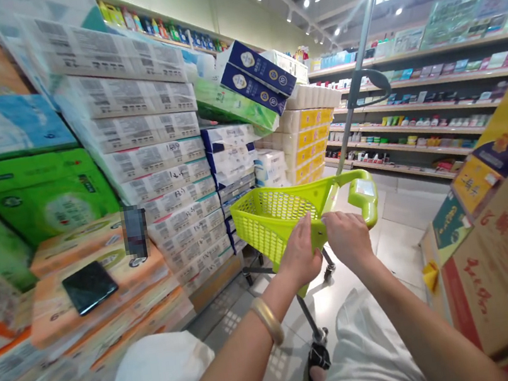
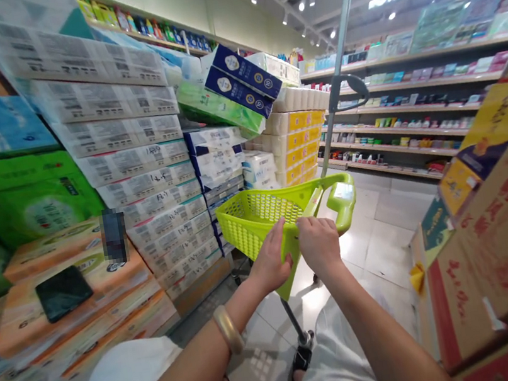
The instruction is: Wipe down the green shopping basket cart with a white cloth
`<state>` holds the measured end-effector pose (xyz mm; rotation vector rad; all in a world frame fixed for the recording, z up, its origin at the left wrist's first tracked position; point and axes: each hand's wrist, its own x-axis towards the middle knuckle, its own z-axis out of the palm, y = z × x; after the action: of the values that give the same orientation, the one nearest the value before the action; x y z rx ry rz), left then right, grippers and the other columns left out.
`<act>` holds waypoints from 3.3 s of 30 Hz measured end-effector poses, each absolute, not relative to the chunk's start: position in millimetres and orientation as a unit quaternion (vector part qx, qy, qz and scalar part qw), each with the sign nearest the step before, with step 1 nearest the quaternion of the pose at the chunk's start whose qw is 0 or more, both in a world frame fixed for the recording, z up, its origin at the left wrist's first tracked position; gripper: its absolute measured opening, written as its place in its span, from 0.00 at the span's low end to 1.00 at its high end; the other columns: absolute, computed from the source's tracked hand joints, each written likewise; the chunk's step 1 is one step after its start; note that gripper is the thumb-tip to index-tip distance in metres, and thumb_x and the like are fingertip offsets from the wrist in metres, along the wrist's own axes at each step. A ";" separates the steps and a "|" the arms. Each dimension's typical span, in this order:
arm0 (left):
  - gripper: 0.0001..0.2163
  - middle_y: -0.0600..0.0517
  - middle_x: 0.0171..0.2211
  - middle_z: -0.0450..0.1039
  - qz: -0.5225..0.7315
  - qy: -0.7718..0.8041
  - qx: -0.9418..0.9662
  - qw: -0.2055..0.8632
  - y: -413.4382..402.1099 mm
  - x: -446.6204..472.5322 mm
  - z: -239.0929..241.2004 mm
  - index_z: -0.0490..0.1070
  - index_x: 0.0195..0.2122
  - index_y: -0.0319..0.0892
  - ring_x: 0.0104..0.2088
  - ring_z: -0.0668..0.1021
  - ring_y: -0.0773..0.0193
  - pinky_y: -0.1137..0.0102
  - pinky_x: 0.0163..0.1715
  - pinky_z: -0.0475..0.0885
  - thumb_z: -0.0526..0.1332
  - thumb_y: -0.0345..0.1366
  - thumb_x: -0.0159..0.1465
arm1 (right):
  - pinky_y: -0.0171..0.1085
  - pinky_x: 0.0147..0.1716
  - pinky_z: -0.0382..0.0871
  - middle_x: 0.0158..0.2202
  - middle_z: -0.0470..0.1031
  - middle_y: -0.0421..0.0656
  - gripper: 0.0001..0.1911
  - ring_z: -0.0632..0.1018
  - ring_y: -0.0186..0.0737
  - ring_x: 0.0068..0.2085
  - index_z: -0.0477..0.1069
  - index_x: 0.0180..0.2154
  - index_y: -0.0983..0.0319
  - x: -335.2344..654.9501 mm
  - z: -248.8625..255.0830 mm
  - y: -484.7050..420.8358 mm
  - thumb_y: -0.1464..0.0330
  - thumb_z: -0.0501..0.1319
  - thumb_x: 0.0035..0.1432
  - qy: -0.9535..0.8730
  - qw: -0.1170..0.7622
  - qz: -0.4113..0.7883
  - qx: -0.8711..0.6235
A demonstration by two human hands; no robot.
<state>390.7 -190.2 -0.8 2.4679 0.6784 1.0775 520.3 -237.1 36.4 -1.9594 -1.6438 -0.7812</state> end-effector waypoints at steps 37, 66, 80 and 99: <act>0.22 0.46 0.45 0.64 0.440 0.258 0.838 0.194 -202.9 350.1 -6.8 0.59 0.46 0.44 0.49 0.67 0.51 0.44 0.62 0.46 0.57 0.29 0.48 | 0.49 0.55 0.62 0.41 0.75 0.44 0.10 0.74 0.42 0.48 0.71 0.40 0.58 517.4 6.7 -275.7 0.67 0.52 0.65 -0.622 0.599 -0.104 -0.493; 0.10 0.51 0.36 0.70 0.461 0.303 0.779 0.299 -227.1 294.9 16.7 0.66 0.33 0.45 0.42 0.72 0.57 0.54 0.62 0.51 0.48 0.41 0.60 | 0.44 0.50 0.70 0.44 0.78 0.46 0.13 0.77 0.43 0.48 0.72 0.42 0.58 566.2 24.5 -265.8 0.60 0.52 0.65 -0.627 0.568 -0.066 -0.529; 0.12 0.51 0.32 0.70 0.473 0.321 0.752 0.328 -214.6 281.5 19.1 0.64 0.27 0.45 0.41 0.73 0.57 0.55 0.64 0.48 0.45 0.42 0.59 | 0.44 0.46 0.69 0.41 0.79 0.44 0.17 0.77 0.44 0.43 0.74 0.41 0.58 549.9 41.1 -257.3 0.58 0.49 0.66 -0.663 0.455 -0.111 -0.584; 0.18 0.48 0.47 0.75 0.516 0.393 0.723 0.238 -215.6 252.1 58.4 0.72 0.45 0.41 0.50 0.74 0.56 0.58 0.57 0.63 0.46 0.43 0.66 | 0.44 0.51 0.61 0.48 0.76 0.44 0.15 0.74 0.45 0.51 0.70 0.48 0.58 479.7 41.3 -283.0 0.64 0.49 0.68 -0.666 0.432 -0.179 -0.581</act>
<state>252.1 -215.6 58.4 1.9808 1.0764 1.4137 479.7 -283.0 41.3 -1.4494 -1.6607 -0.4472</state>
